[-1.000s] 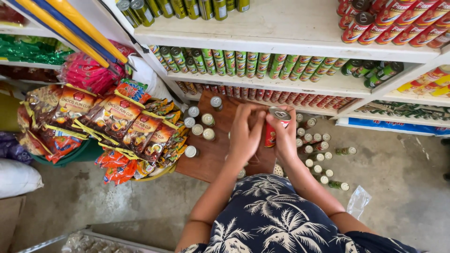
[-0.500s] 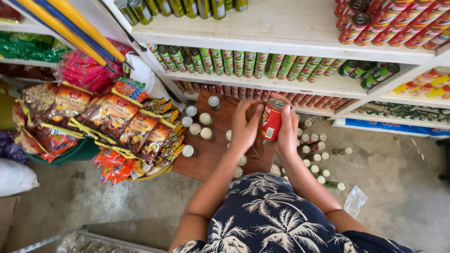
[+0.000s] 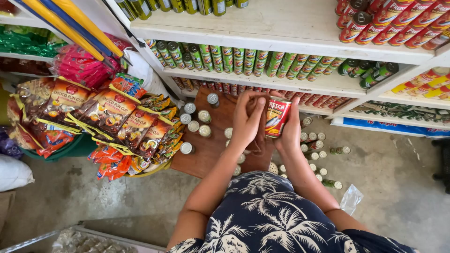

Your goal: The recorder is organizing canned goods on a shelf in a grocery store, checking labels and arranging them.

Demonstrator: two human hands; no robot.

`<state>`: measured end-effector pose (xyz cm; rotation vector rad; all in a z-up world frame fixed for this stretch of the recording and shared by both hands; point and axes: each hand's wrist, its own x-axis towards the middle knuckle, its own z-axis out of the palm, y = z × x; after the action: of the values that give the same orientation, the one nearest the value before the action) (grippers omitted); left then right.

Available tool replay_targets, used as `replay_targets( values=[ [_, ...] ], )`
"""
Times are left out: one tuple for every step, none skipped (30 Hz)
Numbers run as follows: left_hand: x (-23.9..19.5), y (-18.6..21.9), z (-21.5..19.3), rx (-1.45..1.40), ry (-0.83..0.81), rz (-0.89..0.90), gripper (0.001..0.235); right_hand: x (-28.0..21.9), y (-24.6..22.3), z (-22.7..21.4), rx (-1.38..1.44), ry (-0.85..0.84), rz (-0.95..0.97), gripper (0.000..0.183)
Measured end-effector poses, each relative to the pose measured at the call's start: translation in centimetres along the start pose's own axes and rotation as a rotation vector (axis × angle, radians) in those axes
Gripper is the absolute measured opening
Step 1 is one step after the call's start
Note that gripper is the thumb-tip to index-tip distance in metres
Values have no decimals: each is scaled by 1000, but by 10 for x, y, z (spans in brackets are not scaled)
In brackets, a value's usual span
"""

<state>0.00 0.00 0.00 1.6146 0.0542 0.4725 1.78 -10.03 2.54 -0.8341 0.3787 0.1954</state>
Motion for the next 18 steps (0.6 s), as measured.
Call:
replay_targets(
  values=[
    [-2, 7, 0, 2, -3, 2, 33, 10, 8, -10, 4, 0, -1, 63],
    [-4, 15, 1, 55, 14, -78, 29, 21, 16, -21, -16, -64, 12, 65],
    [-7, 22, 2, 107, 27, -160, 25, 30, 24, -32, -35, -124, 23, 67],
    [-15, 27, 4, 107, 20, -160, 25, 26, 26, -32, -32, -119, 20, 67],
    [-22, 33, 5, 297, 38, 61, 19, 23, 27, -31, -127, -151, -85, 55],
    [-29, 39, 7, 483, 56, 285, 14, 19, 29, -30, -222, -183, -192, 44],
    [-31, 37, 7, 485, 54, 283, 14, 20, 30, -34, -221, -181, -189, 44],
    [-33, 35, 6, 512, 47, 295, 15, 21, 31, -37, -244, -173, -244, 43],
    [-35, 33, 5, 542, 45, 309, 17, 23, 33, -39, -266, -170, -299, 42],
    [-25, 21, 2, 546, 48, 310, 17, 19, 31, -31, -264, -174, -297, 42],
    [-17, 9, 0, 359, 46, 188, 21, 14, 29, -25, -260, -130, -298, 42],
    [-9, -2, -2, 172, 44, 68, 26, 9, 27, -19, -256, -86, -298, 42],
    [-6, -10, -4, 170, 46, 71, 26, -2, 17, -3, -257, -88, -302, 42],
    [-3, -17, -6, 69, 22, 15, 28, -14, 7, 13, -258, -10, -244, 49],
    [1, -24, -8, -30, -2, -37, 29, -25, -3, 29, -256, 67, -189, 56],
    [-4, -24, -5, -32, -1, -31, 29, -21, -2, 26, -255, 63, -193, 56],
    [-8, -24, -4, 11, 33, 10, 27, -16, 0, 24, -187, 85, -138, 58],
    [-11, -24, -2, 52, 67, 52, 25, -11, 1, 23, -119, 106, -82, 59]
  ],
)
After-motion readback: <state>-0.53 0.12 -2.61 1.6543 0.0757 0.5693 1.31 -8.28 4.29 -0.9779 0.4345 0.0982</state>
